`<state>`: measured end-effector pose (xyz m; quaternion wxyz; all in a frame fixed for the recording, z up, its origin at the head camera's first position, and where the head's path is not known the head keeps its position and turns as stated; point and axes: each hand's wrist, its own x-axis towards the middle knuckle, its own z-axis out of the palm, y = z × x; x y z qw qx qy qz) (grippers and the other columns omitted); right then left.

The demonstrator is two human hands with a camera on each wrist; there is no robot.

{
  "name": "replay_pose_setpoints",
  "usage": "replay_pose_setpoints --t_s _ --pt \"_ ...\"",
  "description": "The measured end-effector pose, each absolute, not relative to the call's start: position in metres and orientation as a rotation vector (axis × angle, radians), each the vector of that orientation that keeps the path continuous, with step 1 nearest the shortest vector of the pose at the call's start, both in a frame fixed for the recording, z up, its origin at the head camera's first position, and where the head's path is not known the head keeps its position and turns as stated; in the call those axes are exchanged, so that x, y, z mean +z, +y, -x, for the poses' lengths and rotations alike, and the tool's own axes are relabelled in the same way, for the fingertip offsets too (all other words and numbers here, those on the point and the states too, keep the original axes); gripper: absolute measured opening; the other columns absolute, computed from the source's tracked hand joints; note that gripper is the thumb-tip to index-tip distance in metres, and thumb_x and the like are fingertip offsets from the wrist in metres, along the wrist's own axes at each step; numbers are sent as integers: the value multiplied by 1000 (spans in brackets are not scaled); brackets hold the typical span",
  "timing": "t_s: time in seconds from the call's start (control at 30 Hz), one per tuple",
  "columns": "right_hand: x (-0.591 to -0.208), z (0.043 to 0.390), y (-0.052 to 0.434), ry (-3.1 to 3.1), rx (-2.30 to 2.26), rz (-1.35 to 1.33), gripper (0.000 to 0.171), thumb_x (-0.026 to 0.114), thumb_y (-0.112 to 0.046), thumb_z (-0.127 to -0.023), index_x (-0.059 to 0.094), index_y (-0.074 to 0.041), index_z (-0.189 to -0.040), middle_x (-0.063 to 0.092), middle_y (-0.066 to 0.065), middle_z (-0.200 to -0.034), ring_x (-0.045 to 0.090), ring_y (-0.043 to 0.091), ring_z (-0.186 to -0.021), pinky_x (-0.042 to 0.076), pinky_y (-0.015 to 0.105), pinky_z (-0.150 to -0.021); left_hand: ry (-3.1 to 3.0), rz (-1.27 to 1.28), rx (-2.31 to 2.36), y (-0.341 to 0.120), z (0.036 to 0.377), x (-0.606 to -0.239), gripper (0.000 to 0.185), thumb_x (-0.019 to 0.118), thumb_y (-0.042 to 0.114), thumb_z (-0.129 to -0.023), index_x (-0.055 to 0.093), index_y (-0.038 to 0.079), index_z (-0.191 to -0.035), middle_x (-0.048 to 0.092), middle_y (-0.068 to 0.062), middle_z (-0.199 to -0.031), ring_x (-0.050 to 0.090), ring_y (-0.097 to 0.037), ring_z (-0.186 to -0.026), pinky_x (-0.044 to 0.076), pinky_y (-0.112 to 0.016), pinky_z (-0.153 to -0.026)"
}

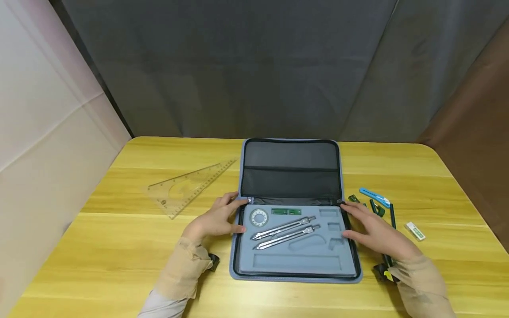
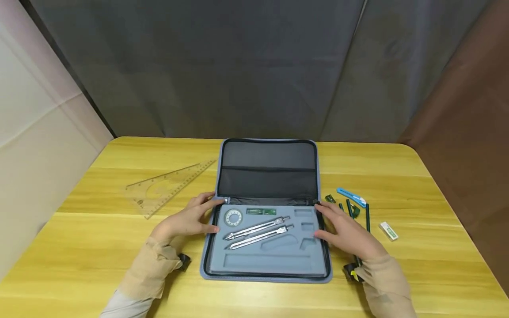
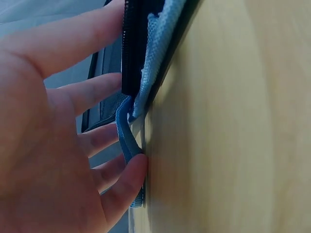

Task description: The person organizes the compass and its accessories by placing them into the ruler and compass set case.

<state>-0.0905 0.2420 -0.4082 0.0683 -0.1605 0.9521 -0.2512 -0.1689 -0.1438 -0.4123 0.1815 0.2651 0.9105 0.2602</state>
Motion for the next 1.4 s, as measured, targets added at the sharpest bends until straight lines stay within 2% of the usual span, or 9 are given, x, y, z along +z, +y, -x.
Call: replay_pose_setpoints --t_s 0.17,0.33,0.5,0.67,0.83,0.97,1.2,1.4 --pt "-397 90 252 2935 -708 499 54 63 -26 -86 46 3 -128 42 26 -130 37 45 -119 36 57 -89 2571 -753 710 -144 168 -411 66 68 34 -80 40 18 -137 15 -19 -147 20 -40 -128 26 -55 -99" --pt "-390 88 261 2959 -654 434 49 63 -23 -85 49 6 -123 48 27 -123 46 44 -111 41 54 -84 2578 -723 714 -144 166 -411 63 69 32 -79 43 19 -136 14 -17 -147 19 -38 -130 26 -55 -99" --pt "-388 84 268 2909 -643 288 46 64 -21 -85 52 8 -118 55 26 -113 56 39 -96 47 48 -75 2582 -709 720 -145 163 -415 63 69 32 -79 44 19 -134 15 -18 -147 20 -39 -129 27 -55 -99" --pt "-390 80 277 2860 -649 203 32 66 -17 -82 57 5 -104 61 21 -96 60 32 -82 49 43 -65 2579 -719 714 -144 162 -417 63 70 32 -78 45 19 -134 17 -19 -147 21 -40 -128 27 -56 -98" --pt "-390 80 283 2850 -610 138 29 66 -20 -82 56 2 -99 61 9 -83 58 20 -71 46 37 -58 2582 -702 715 -141 164 -416 62 70 31 -78 45 21 -134 17 -17 -147 20 -38 -130 26 -54 -100" --pt "-390 81 287 2825 -600 92 29 64 -21 -83 56 3 -98 59 4 -77 54 14 -63 43 33 -54 2583 -705 716 -141 166 -416 62 70 32 -78 45 20 -134 17 -17 -147 20 -39 -130 26 -54 -99" --pt "-395 84 282 2829 -555 125 24 67 -21 -81 58 0 -88 57 2 -72 52 13 -62 43 32 -56 2581 -698 733 -142 166 -415 62 71 31 -78 45 20 -133 17 -17 -147 19 -38 -130 26 -55 -99" --pt "-399 84 275 2813 -567 111 17 69 -17 -79 56 -5 -79 51 -1 -58 44 12 -49 37 29 -50 2585 -709 748 -142 167 -416 62 71 30 -77 45 19 -133 17 -17 -147 19 -39 -129 26 -56 -99"
